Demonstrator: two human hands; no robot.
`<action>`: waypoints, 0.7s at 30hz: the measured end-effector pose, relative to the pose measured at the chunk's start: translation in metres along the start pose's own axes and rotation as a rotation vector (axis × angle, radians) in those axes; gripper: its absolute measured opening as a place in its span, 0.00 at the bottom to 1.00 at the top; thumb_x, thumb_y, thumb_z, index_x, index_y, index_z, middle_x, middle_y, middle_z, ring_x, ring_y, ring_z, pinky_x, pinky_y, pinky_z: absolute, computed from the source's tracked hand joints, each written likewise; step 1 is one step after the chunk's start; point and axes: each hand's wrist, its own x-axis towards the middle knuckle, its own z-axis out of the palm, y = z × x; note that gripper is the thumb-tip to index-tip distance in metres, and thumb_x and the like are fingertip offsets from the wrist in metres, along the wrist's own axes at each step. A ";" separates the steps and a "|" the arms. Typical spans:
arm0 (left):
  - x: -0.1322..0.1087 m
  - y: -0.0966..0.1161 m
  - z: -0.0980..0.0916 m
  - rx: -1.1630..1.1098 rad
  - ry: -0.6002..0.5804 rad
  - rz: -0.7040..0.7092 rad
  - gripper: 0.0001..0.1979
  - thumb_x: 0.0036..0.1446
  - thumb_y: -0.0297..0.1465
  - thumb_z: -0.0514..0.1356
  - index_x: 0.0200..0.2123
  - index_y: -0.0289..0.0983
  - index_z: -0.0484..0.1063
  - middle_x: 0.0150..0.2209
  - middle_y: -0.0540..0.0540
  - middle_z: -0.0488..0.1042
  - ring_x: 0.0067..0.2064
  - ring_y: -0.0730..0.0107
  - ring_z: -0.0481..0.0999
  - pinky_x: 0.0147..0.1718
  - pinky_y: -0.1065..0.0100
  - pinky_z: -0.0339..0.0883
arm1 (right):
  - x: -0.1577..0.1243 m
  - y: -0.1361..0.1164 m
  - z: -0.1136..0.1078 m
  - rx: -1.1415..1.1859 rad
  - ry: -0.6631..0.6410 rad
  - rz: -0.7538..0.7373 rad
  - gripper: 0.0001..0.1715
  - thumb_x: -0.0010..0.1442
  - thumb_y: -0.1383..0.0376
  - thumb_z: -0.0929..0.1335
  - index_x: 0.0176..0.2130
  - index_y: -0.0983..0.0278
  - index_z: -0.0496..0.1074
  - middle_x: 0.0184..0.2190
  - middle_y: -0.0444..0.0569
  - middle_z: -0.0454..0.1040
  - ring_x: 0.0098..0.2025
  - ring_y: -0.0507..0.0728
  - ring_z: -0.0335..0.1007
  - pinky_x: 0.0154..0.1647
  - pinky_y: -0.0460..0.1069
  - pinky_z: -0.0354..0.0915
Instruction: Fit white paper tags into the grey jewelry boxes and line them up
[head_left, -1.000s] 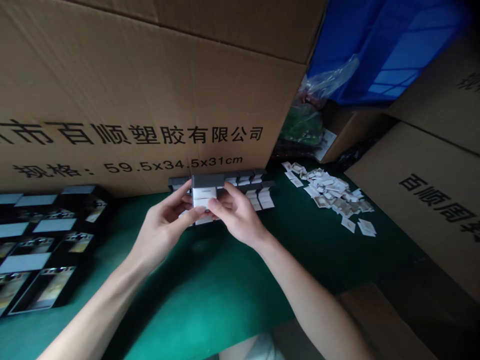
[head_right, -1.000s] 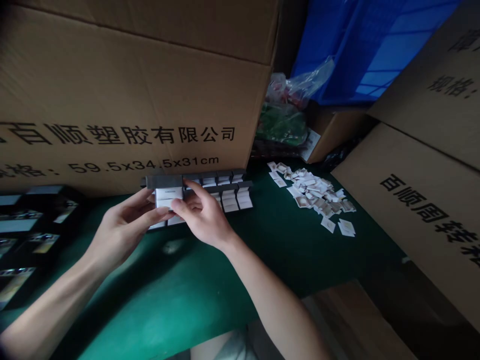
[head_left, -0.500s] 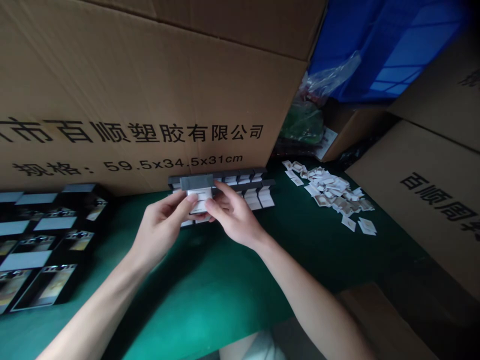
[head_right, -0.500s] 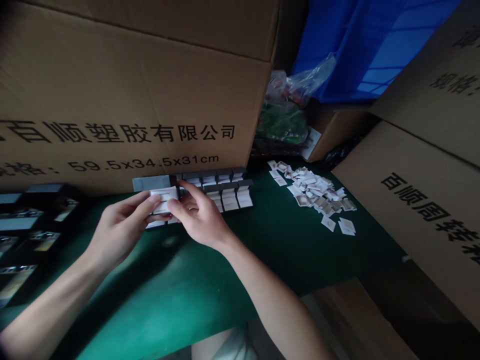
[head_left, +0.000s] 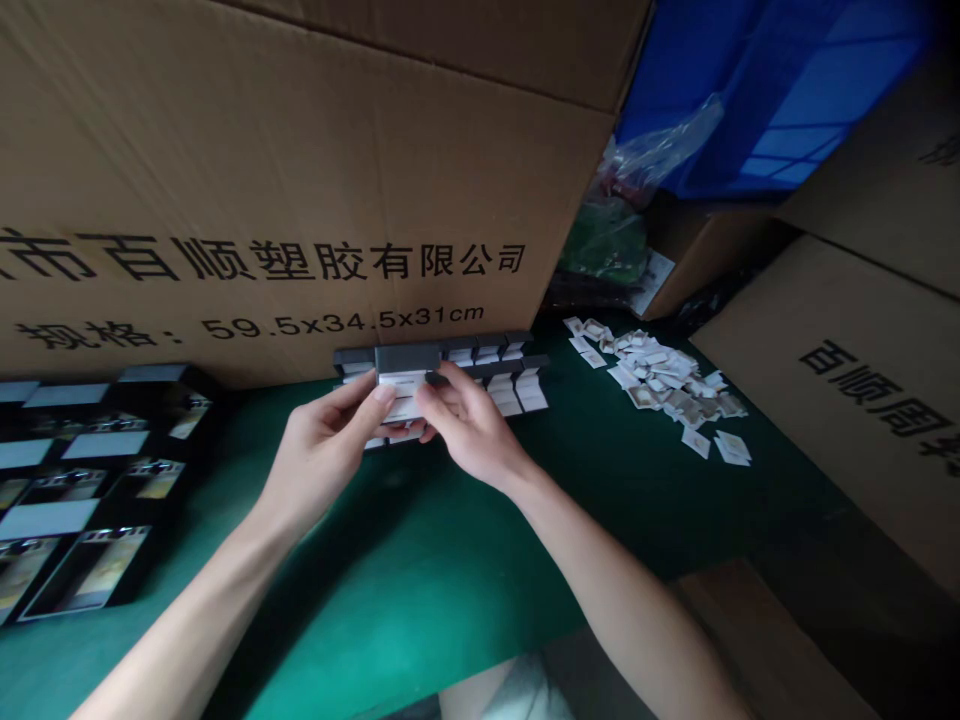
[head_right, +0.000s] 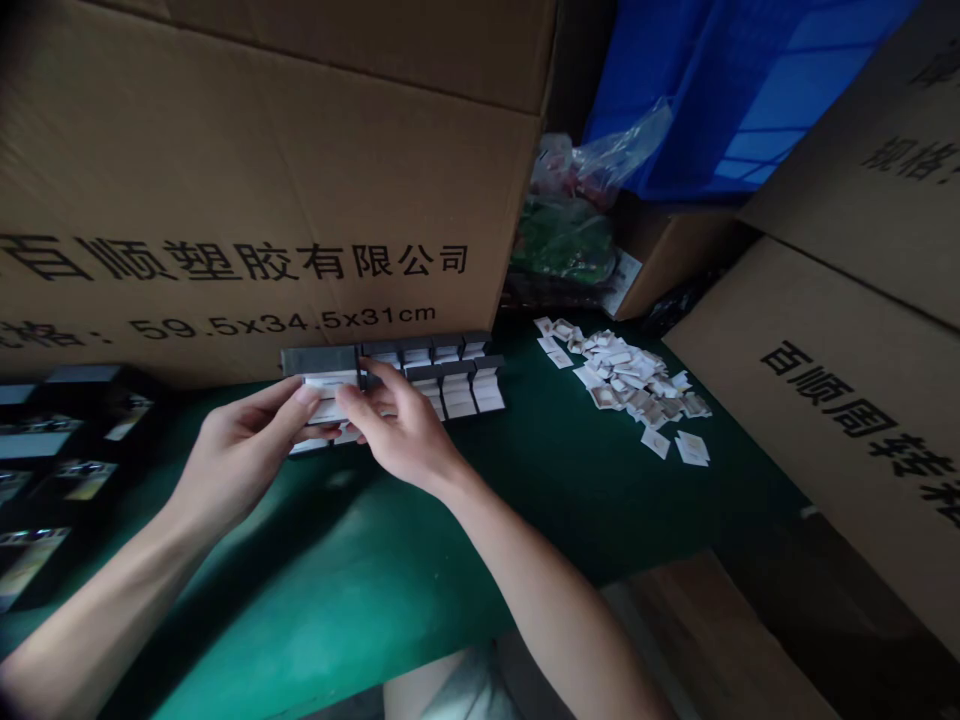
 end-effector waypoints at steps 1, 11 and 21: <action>0.000 0.000 0.000 0.010 -0.008 0.004 0.28 0.58 0.50 0.68 0.54 0.37 0.80 0.46 0.42 0.85 0.40 0.56 0.85 0.46 0.59 0.82 | 0.000 0.000 0.000 -0.002 0.011 0.006 0.26 0.64 0.47 0.72 0.55 0.56 0.70 0.40 0.46 0.80 0.38 0.55 0.79 0.37 0.51 0.78; 0.001 -0.003 -0.005 0.210 -0.009 0.063 0.21 0.61 0.52 0.64 0.38 0.39 0.80 0.31 0.48 0.80 0.29 0.66 0.78 0.33 0.68 0.76 | -0.002 -0.001 0.001 -0.073 0.052 -0.029 0.23 0.62 0.45 0.73 0.46 0.58 0.73 0.38 0.46 0.79 0.42 0.57 0.77 0.36 0.49 0.73; -0.001 -0.001 -0.004 0.340 -0.036 0.058 0.22 0.65 0.51 0.59 0.30 0.39 0.73 0.23 0.51 0.73 0.25 0.68 0.72 0.25 0.69 0.64 | -0.003 -0.003 0.002 -0.029 0.009 -0.031 0.22 0.60 0.47 0.74 0.43 0.60 0.74 0.35 0.45 0.77 0.37 0.54 0.74 0.36 0.49 0.72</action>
